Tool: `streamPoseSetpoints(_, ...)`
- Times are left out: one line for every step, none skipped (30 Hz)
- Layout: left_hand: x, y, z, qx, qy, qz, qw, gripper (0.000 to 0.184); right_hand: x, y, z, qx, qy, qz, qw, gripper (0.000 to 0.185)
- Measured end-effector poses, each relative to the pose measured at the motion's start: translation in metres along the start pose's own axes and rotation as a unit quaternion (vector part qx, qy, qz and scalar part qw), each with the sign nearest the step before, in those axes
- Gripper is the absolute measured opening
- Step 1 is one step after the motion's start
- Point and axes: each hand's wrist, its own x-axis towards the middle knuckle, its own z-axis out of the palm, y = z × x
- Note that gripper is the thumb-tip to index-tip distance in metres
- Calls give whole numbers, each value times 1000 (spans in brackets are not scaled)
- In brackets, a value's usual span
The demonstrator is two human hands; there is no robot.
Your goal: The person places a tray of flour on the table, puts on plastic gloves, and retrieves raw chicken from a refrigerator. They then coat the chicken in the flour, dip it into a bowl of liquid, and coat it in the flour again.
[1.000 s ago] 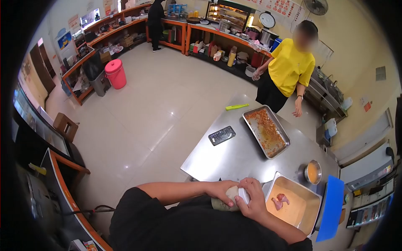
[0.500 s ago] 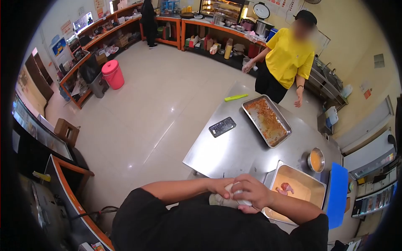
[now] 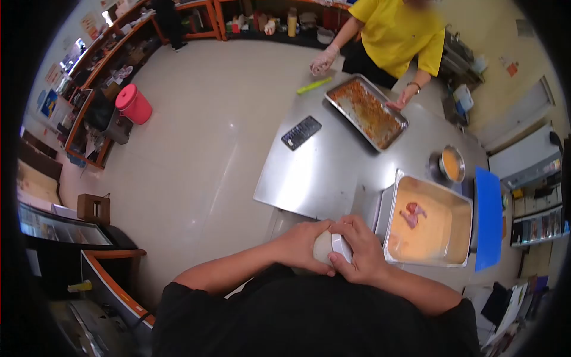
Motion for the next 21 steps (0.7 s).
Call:
streamPoseSetpoints(1,-6,2,-22,-7,14,1000,82,-2,2,3,-4,3,-14,1000,43)
streamPoseSetpoints(3,-11,5,-43,-14,29,999,84,-4,3,4,-8,6,-29,1000,42)
streamPoseSetpoints(4,-16,7,-64,-19,44,997,86,-5,4,5,-14,10,-46,999,41)
streamPoseSetpoints(7,-20,9,-113,-37,45,992,88,-5,6,6,-7,7,-48,999,38)
streamPoseSetpoints(10,-26,11,-133,-48,58,988,88,-4,9,6,-12,-3,-75,997,37)
streamPoseSetpoints(14,-32,13,-152,-61,71,984,88,-2,13,5,-17,-11,-101,995,36)
streamPoseSetpoints(16,-40,17,-172,-72,84,979,88,-1,17,4,-22,-19,-128,991,35)
streamPoseSetpoints(19,-51,24,-245,-107,58,962,91,-2,23,5,-15,-17,-152,988,35)
streamPoseSetpoints(24,-60,28,-283,-127,65,948,89,-2,26,3,-9,-27,-171,985,35)
streamPoseSetpoints(28,-66,33,-322,-146,71,933,87,-3,28,1,-2,-38,-190,981,35)
streamPoseSetpoints(31,-71,37,-359,-163,77,916,85,-3,29,-2,4,-49,-211,976,35)
streamPoseSetpoints(31,-75,41,-386,-152,79,907,86,0,30,-5,6,-75,-234,969,35)
streamPoseSetpoints(30,-75,43,-407,-148,66,899,85,2,32,-7,14,-80,-243,967,35)
streamPoseSetpoints(29,-73,44,-428,-142,55,891,84,5,33,-9,18,-86,-254,963,34)
streamPoseSetpoints(30,-71,42,-448,-138,46,882,84,8,32,-12,21,-92,-264,960,34)
streamPoseSetpoints(33,-65,36,-418,-156,68,892,82,10,26,-18,20,-99,-255,962,31)
streamPoseSetpoints(39,-54,26,-389,-172,92,900,81,14,16,-28,18,-108,-246,963,28)
streamPoseSetpoints(45,-44,17,-359,-186,116,907,79,18,10,-35,16,-117,-238,964,25)
streamPoseSetpoints(52,-37,12,-305,-242,114,914,78,17,8,-36,44,-128,-213,968,23)
streamPoseSetpoints(58,-31,7,-249,-294,111,916,76,15,6,-36,73,-139,-188,969,21)
streamPoseSetpoints(64,-23,1,-188,-342,109,914,74,15,4,-36,100,-150,-165,970,21)
